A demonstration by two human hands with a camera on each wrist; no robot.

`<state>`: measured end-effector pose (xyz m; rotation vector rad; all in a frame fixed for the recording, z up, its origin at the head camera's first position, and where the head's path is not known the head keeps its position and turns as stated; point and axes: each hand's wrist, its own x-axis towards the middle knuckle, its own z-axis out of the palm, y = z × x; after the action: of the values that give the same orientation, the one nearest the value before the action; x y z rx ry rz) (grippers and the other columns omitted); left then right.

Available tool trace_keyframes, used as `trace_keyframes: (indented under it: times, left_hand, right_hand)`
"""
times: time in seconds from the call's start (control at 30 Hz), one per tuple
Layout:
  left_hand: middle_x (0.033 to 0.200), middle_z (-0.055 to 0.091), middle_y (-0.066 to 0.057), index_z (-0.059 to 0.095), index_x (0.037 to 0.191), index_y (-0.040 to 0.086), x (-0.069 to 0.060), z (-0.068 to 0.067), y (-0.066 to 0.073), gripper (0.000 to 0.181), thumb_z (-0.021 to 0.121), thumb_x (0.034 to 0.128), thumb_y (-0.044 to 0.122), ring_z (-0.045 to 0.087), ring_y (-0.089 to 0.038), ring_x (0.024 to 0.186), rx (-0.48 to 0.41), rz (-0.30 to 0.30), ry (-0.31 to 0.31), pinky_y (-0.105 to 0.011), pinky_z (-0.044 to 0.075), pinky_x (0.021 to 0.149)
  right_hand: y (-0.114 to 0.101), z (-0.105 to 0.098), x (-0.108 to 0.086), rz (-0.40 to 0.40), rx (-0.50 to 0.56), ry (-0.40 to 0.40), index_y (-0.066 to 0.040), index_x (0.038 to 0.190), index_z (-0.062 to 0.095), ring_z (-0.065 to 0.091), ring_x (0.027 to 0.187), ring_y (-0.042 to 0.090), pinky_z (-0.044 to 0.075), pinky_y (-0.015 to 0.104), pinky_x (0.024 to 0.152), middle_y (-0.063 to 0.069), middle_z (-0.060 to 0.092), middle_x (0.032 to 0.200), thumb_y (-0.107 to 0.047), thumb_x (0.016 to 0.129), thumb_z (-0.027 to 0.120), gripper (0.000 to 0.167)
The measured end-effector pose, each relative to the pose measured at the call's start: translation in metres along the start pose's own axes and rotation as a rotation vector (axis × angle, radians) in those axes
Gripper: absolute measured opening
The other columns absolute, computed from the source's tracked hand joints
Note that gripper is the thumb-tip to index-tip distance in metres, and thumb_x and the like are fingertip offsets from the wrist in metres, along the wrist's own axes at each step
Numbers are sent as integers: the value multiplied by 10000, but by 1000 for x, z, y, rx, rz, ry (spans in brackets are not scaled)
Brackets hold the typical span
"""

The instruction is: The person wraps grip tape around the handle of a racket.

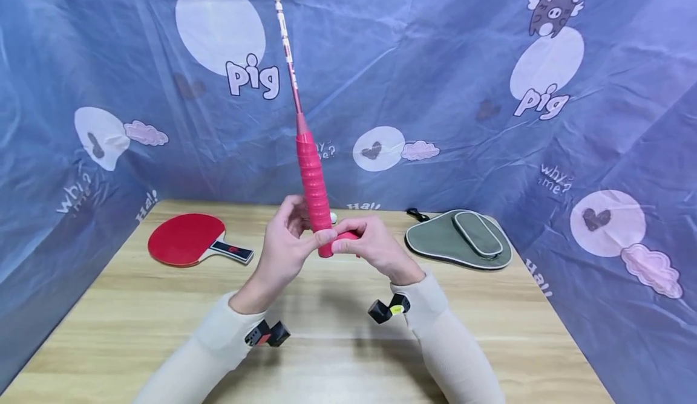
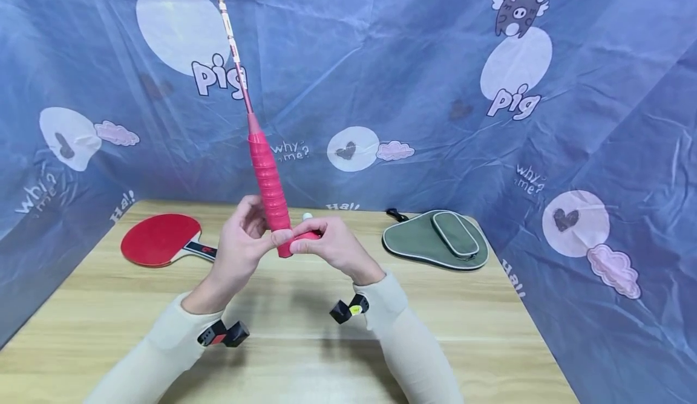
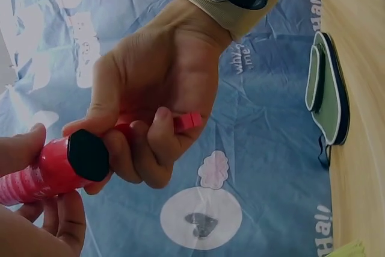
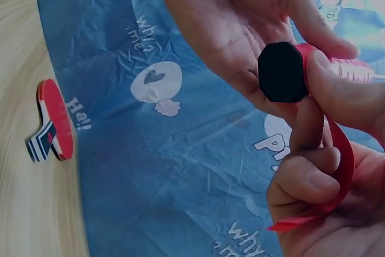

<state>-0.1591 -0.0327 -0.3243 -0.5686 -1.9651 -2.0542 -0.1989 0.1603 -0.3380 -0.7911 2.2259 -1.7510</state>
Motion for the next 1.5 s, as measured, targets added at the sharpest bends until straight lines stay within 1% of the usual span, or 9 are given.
trace_keyframes:
  times: [0.2, 0.43, 0.63, 0.87, 0.97, 1.03, 1.1, 1.27, 1.5]
  left_hand:
    - [1100, 687, -177, 605, 1268, -19, 1, -2, 1, 502, 797, 805, -48, 646, -155, 913, 30, -6, -3, -208, 562, 864]
    - [1045, 711, -181, 694, 1236, 6, 1, -3, 4, 437, 804, 814, -5, 674, -145, 870, 88, 22, -27, -247, 583, 816]
    - [1124, 707, -251, 633, 1292, -62, 1, -1, 5, 476, 760, 834, -59, 697, -113, 928, -27, -34, -40, -235, 602, 878]
    - [1156, 760, -35, 569, 1366, -84, 2, 0, 4, 482, 681, 898, -59, 731, -113, 1019, -187, -59, -87, -249, 593, 928]
    - [1290, 703, -170, 511, 1402, -102, 4, 1, 2, 473, 605, 941, -53, 716, -113, 1085, -251, -38, -120, -248, 568, 971]
    - [1336, 644, -257, 502, 1403, -92, 4, 2, 2, 490, 614, 928, -48, 689, -110, 1097, -226, -8, -113, -226, 542, 983]
    - [1326, 611, -262, 527, 1383, -57, 4, 4, 2, 502, 681, 907, -18, 650, -141, 1080, -128, 26, -82, -202, 531, 947]
    - [1142, 539, -108, 622, 1324, 35, 4, 6, 2, 572, 848, 799, 43, 606, -186, 975, 109, 51, 23, -159, 545, 855]
    - [1046, 597, -121, 701, 1221, 43, 1, 3, 2, 459, 859, 792, 69, 630, -171, 902, 194, 60, 46, -198, 570, 811]
  right_hand:
    - [-3, -6, 0, 15, 73, -55, 81, 1107, 733, 680, 816, 53, 573, 218, 743, -104, 767, 917, -77, 843, 804, 315]
    - [-4, -11, 2, -11, 45, -90, 93, 1076, 733, 670, 794, 52, 570, 217, 721, -105, 763, 908, -31, 840, 792, 272]
    - [-7, -14, -1, -18, -26, -91, 61, 995, 756, 596, 732, 42, 520, 204, 674, -113, 726, 829, -33, 818, 814, 209]
    - [-7, -16, -1, -5, -26, -91, 57, 1048, 759, 635, 783, 52, 550, 232, 719, -76, 759, 889, -76, 821, 825, 272]
    - [-7, -15, 1, -17, -24, -69, 51, 1060, 759, 671, 831, 68, 571, 246, 747, 1, 783, 954, -56, 828, 813, 261]
    - [-7, -13, 3, -21, -26, -51, 40, 1067, 761, 679, 842, 71, 574, 244, 748, 29, 783, 969, -54, 833, 809, 257]
    - [-7, -11, 4, -20, -24, -35, 42, 1067, 759, 680, 825, 70, 572, 234, 739, 18, 777, 947, -45, 830, 807, 256]
    - [-9, -8, 3, -8, -23, -16, 34, 1051, 761, 662, 788, 61, 566, 215, 717, -5, 760, 925, -50, 829, 810, 243]
    - [-10, -8, 0, -6, -69, -25, -3, 1048, 785, 647, 818, 77, 555, 231, 705, 34, 769, 930, -72, 825, 822, 236]
